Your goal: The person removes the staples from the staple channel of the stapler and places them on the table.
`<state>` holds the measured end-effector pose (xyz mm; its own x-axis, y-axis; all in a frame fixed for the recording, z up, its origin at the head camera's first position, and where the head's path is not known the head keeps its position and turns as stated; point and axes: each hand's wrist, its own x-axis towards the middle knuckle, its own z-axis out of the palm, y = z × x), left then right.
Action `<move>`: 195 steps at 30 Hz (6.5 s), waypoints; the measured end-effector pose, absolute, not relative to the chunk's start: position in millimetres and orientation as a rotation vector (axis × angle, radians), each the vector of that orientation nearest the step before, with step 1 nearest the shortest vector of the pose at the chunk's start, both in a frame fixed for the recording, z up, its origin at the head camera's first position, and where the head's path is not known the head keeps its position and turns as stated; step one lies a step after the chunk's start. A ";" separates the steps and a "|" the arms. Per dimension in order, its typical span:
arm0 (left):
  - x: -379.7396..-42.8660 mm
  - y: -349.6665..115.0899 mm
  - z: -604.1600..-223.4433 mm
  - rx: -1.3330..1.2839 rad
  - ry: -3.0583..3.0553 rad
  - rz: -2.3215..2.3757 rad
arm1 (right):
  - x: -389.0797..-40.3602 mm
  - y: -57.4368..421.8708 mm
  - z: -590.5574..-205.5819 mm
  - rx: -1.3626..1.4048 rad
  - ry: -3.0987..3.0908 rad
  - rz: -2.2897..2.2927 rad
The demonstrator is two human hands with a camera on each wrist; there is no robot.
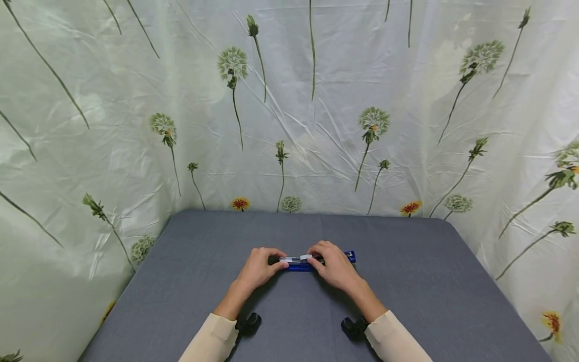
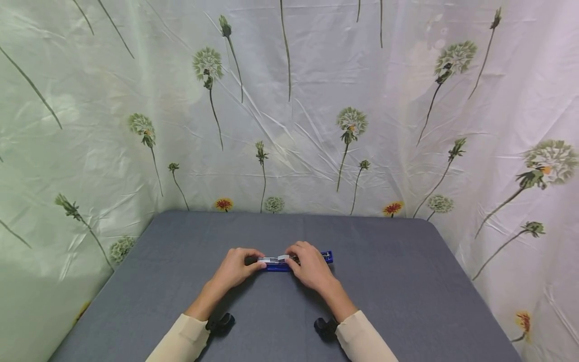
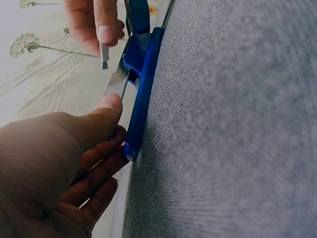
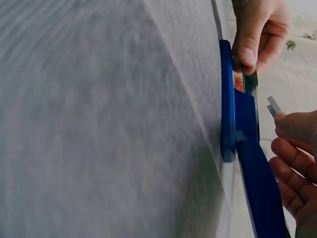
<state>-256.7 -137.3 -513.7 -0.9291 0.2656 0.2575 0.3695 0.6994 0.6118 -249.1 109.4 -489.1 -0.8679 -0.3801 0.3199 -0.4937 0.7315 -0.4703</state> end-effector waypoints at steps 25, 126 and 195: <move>-256.9 -136.5 -516.3 -0.496 -2.766 -1.049 | -251.5 165.0 -479.4 0.772 -2.648 0.933; -255.9 -134.6 -518.2 -0.488 -2.733 -1.037 | -244.3 288.5 -514.2 0.697 -2.773 0.788; -256.2 -135.5 -517.1 -0.530 -2.713 -1.067 | -253.8 172.9 -464.5 0.853 -2.686 0.975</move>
